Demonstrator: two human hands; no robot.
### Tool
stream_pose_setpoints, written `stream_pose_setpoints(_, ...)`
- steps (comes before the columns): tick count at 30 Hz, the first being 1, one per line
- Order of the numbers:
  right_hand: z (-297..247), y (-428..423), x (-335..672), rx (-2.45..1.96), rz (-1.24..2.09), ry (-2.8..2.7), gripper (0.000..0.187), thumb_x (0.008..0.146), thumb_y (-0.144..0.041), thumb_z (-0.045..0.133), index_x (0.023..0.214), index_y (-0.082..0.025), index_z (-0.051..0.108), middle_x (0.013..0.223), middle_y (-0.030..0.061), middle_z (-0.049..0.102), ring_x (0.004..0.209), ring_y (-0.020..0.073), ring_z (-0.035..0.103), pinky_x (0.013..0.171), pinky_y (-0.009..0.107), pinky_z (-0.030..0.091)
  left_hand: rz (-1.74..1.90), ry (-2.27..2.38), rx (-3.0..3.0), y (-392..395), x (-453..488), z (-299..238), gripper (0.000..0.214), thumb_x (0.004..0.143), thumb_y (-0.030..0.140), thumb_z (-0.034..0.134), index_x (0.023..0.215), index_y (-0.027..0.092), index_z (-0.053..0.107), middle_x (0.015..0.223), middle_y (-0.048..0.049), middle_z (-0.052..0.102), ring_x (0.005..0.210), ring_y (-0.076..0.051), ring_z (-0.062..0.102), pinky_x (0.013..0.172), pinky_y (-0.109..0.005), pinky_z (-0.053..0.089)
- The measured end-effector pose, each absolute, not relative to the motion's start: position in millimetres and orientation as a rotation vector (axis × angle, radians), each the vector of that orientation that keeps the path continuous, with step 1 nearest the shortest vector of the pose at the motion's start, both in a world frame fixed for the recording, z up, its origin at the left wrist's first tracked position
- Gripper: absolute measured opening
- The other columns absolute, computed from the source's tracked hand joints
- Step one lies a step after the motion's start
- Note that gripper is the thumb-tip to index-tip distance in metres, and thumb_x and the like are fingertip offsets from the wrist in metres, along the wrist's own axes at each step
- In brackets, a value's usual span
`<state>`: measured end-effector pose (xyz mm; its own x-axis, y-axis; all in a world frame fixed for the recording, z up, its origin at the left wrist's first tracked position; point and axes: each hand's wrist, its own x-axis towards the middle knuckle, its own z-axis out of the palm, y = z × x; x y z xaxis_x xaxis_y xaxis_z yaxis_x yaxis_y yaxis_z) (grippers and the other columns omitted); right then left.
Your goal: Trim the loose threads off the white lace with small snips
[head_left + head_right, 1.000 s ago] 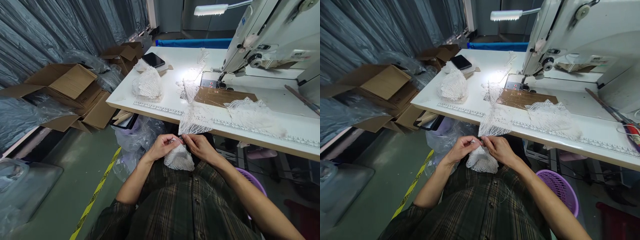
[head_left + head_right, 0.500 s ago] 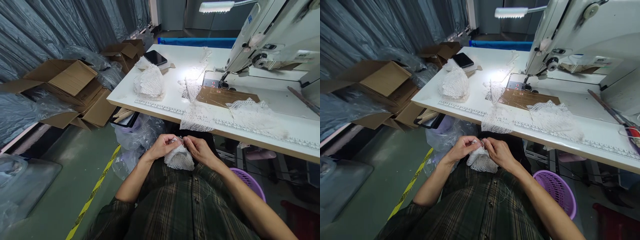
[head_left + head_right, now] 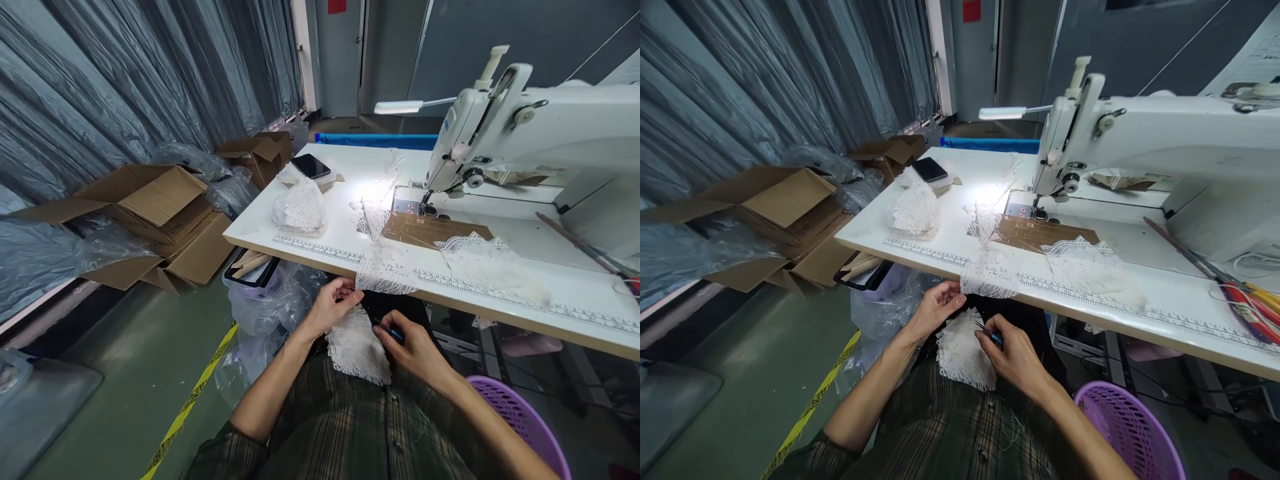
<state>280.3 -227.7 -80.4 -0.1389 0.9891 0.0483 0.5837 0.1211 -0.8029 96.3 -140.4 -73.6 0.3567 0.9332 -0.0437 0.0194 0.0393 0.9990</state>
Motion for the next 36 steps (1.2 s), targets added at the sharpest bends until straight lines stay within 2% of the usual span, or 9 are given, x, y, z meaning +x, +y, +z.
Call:
stream_pose_setpoints(4,-53,-226,279,-1.400,0.809,-1.706,0.018,0.094,-0.036,0.049,0.086,-0.021,0.054,0.067,-0.0001,0.057,0.058,0.0144,0.050,0.055,0.026,0.040,0.896,0.995,1.539,-149,98,-59,0.027,0.083,0.040,0.064,0.074,0.015,0.064,0.068,-0.0009,0.062,0.064,-0.012,0.055,0.066,-0.025,0.044)
stream_pose_setpoints(10,-44,-225,266,-1.535,0.657,-1.506,0.027,0.083,-0.044,0.064,0.093,-0.019,0.059,0.068,0.0007,0.061,0.055,0.0139,0.052,0.052,0.025,0.042,0.719,0.698,2.055,-189,92,-57,0.019,0.083,0.024,0.061,0.065,0.017,0.063,0.065,-0.0015,0.063,0.065,-0.014,0.057,0.071,-0.027,0.046)
stream_pose_setpoints(14,-45,-226,261,-1.510,0.744,-1.504,0.017,0.088,-0.033,0.053,0.085,-0.018,0.061,0.065,-0.0009,0.058,0.055,0.0121,0.048,0.052,0.023,0.039,0.850,0.651,2.082,-191,86,-55,0.011,0.081,0.028,0.067,0.079,0.017,0.068,0.075,-0.0029,0.065,0.074,-0.015,0.060,0.078,-0.029,0.047)
stream_pose_setpoints(18,-42,-236,259,-1.292,0.982,-1.669,0.017,0.089,-0.026,0.052,0.079,-0.018,0.061,0.064,-0.0018,0.053,0.058,0.0112,0.043,0.055,0.023,0.037,0.988,0.836,1.755,-170,81,-55,0.047,0.078,0.047,0.070,0.114,0.017,0.065,0.114,-0.0112,0.062,0.106,-0.024,0.058,0.093,-0.036,0.046)
stream_pose_setpoints(21,-42,-246,257,-1.177,1.144,-1.747,0.013,0.089,-0.023,0.054,0.082,-0.017,0.064,0.064,-0.0023,0.052,0.056,0.0103,0.040,0.054,0.022,0.035,0.719,0.593,1.399,-164,81,-61,0.058,0.078,0.058,0.064,0.117,0.016,0.066,0.121,-0.0142,0.063,0.110,-0.029,0.059,0.096,-0.041,0.045)
stream_pose_setpoints(26,-47,-249,265,-1.178,1.206,-1.750,0.017,0.091,-0.030,0.057,0.087,-0.017,0.066,0.069,-0.0010,0.056,0.060,0.0113,0.044,0.057,0.023,0.037,0.617,0.643,1.162,-174,82,-62,0.036,0.068,0.045,0.079,0.081,0.012,0.072,0.091,-0.0096,0.071,0.083,-0.020,0.064,0.077,-0.030,0.049)
stream_pose_setpoints(29,-53,-243,275,-1.277,1.177,-1.700,0.028,0.096,-0.040,0.050,0.089,-0.017,0.064,0.071,-0.0001,0.057,0.063,0.0129,0.047,0.058,0.024,0.038,0.603,0.858,1.167,-179,78,-58,0.032,0.069,0.041,0.080,0.077,0.011,0.071,0.071,-0.0027,0.067,0.063,-0.011,0.056,0.059,-0.021,0.041)
stream_pose_setpoints(33,-62,-232,277,-1.366,1.141,-1.719,0.046,0.102,-0.046,0.030,0.078,-0.018,0.057,0.068,0.0003,0.053,0.062,0.0136,0.047,0.059,0.026,0.037,0.621,0.913,1.224,-181,74,-54,0.030,0.073,0.040,0.077,0.081,0.012,0.073,0.074,-0.0028,0.069,0.063,-0.009,0.055,0.057,-0.020,0.039)
stream_pose_setpoints(36,-65,-225,271,-1.353,1.055,-1.824,0.044,0.101,-0.045,0.031,0.069,-0.020,0.047,0.062,-0.0015,0.047,0.058,0.0128,0.042,0.057,0.026,0.033,0.642,0.902,1.290,-182,72,-52,0.029,0.076,0.040,0.073,0.084,0.012,0.075,0.079,-0.0045,0.071,0.069,-0.012,0.058,0.061,-0.021,0.042)
